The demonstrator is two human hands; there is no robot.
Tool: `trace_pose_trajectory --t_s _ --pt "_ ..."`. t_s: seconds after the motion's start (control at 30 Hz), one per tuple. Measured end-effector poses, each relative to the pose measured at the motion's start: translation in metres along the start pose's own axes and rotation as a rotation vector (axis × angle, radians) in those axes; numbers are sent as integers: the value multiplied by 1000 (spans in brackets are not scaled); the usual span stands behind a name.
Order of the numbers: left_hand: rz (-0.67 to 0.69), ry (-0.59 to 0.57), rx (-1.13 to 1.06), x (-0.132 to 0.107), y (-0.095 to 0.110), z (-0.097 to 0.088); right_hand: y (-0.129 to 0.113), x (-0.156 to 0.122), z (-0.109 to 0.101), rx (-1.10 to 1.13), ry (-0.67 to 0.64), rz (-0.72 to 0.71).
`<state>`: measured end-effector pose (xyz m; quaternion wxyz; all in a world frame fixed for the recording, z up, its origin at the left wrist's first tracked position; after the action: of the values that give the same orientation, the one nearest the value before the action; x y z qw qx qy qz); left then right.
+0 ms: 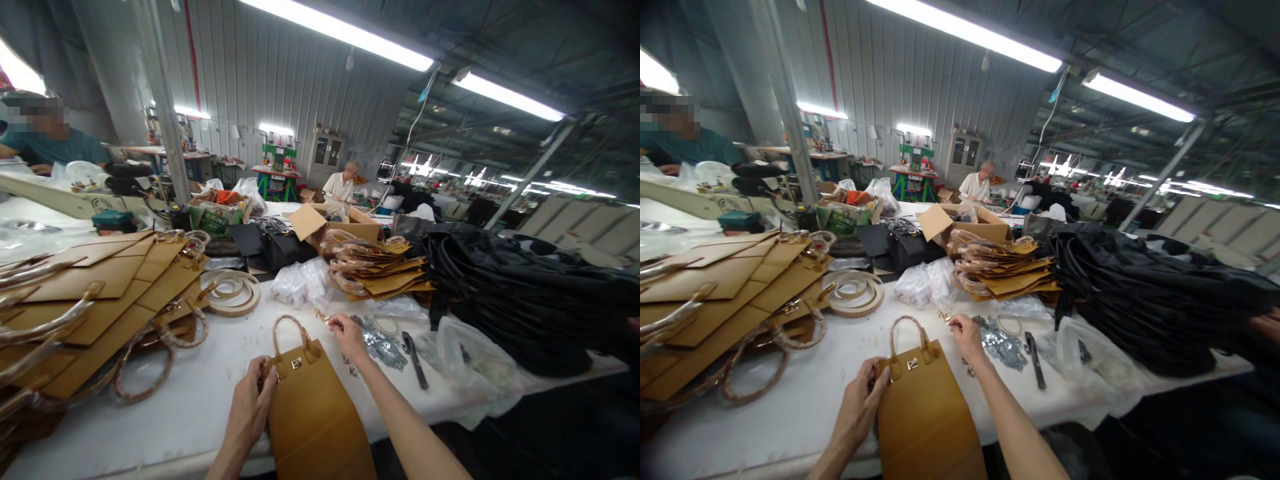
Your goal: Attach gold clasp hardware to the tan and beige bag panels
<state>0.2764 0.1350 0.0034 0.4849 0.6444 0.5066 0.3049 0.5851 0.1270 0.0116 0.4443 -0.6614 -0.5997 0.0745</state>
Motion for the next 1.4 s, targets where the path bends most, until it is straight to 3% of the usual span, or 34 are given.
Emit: trace_pose_trajectory --t_s 0.23,0.43,0.53,0.67,0.87,1.13,1.4 --pt "4 2 5 -3 4 -2 -40 -44 -8 280 -207 29" --pt "11 8 28 -5 6 -3 -55 -56 -6 233 -251 -53" --pt "20 4 48 -5 6 -3 -57 -61 6 209 -209 -37" --pt "21 1 53 -6 5 -2 -52 -67 18 260 -100 98" --pt "19 -29 160 -9 8 -1 -42 -72 12 341 91 196" --pt "35 -47 197 -10 11 -1 -22 -76 13 360 10 222" --pt "33 -34 198 -10 9 -1 -21 -61 4 272 147 247"
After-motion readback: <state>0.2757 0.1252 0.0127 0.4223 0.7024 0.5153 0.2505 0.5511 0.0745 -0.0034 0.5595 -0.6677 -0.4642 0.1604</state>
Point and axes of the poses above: each hand's wrist, its own x-axis towards the middle knuckle, its own z-axis out of the palm, y = z × x, the point moved 2 cm from there along x, towards the middle knuckle, and after that the axes turned 10 degrees about -z, right-handed, at the moved point
